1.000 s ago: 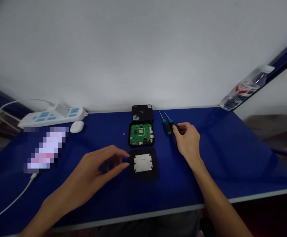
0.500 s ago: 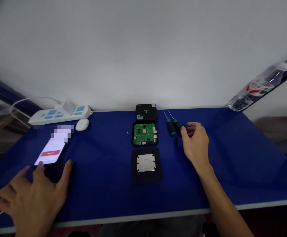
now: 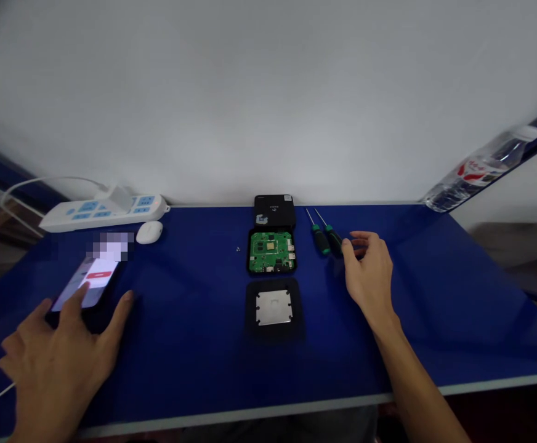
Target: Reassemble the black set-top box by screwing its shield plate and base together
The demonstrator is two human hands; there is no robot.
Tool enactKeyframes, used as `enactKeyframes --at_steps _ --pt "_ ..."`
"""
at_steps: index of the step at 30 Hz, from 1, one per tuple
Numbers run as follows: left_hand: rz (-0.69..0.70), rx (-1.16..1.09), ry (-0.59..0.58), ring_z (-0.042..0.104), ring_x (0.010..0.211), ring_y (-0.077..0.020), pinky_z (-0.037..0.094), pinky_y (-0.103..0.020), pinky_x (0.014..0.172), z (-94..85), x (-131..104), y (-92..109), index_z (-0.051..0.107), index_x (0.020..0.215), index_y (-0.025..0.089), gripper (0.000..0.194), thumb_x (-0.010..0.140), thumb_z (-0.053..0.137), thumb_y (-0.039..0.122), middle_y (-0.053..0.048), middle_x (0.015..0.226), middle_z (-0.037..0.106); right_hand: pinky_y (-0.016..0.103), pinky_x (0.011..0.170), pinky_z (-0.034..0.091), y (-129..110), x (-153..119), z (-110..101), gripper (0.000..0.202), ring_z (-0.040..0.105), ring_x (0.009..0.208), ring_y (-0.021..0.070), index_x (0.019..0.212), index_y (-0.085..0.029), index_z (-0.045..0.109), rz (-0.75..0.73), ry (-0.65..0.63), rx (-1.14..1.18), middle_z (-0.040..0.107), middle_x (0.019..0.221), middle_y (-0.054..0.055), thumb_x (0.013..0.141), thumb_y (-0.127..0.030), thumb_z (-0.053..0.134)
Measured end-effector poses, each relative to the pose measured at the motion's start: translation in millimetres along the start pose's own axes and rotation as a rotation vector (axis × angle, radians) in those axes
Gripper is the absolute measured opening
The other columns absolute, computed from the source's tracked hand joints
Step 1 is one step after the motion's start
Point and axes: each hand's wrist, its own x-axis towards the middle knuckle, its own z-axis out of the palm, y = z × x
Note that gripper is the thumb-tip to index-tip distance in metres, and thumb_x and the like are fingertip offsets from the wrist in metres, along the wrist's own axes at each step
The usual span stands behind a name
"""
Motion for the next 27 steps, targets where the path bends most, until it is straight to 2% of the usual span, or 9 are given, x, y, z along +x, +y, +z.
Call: enactKeyframes --at_steps 6,12,16,22,27 --pt "-0.041 -0.033 0.037 0.048 0.146 -0.0645 0.041 -0.085 0.113 -4.4 9.4 -8.9 0.054 0.163 0.009 0.102 0.099 0.036 0.086 -0.033 0.162 0.050 0.048 0.086 0.055 0.9 -1.1 0.9 0.033 0.073 0.095 0.0335 0.117 -0.018 0.071 0.005 0.007 0.017 0.076 0.111 0.015 0.099 -0.045 0.064" --pt "-0.047 0.049 -0.008 0.050 0.144 -0.0602 0.043 -0.080 0.112 -6.6 25.4 -20.2 0.056 0.163 0.014 0.104 0.097 0.028 0.090 -0.029 0.153 0.057 0.048 0.086 0.055 2.3 -1.1 1.1 0.035 0.072 0.093 0.0328 0.118 -0.018 0.072 0.004 0.000 0.025 0.077 0.110 0.015 0.099 -0.047 0.064" --pt "-0.032 0.096 -0.057 0.049 0.144 -0.0627 0.044 -0.081 0.110 -7.9 30.3 -20.7 0.065 0.155 0.013 0.105 0.097 0.024 0.091 -0.031 0.151 0.058 0.048 0.087 0.055 0.8 -1.3 0.4 0.034 0.073 0.095 0.0332 0.117 -0.018 0.072 -0.002 0.000 0.023 0.076 0.111 0.015 0.099 -0.046 0.064" --pt "-0.054 0.068 -0.013 0.050 0.144 -0.0644 0.043 -0.083 0.110 -6.7 29.7 -22.3 0.053 0.164 0.009 0.109 0.096 0.028 0.091 -0.034 0.151 0.060 0.050 0.088 0.056 0.6 -1.7 1.0 0.035 0.073 0.096 0.0340 0.118 -0.019 0.072 0.016 -0.007 0.051 0.077 0.111 0.016 0.099 -0.047 0.064" --pt "-0.067 0.041 -0.031 0.052 0.144 -0.0641 0.045 -0.083 0.109 -6.8 19.8 -23.4 0.056 0.162 0.009 0.106 0.097 0.031 0.089 -0.033 0.149 0.062 0.049 0.087 0.057 2.1 -2.3 0.8 0.034 0.073 0.094 0.0330 0.118 -0.020 0.072 0.004 -0.012 0.046 0.077 0.111 0.015 0.100 -0.047 0.065"
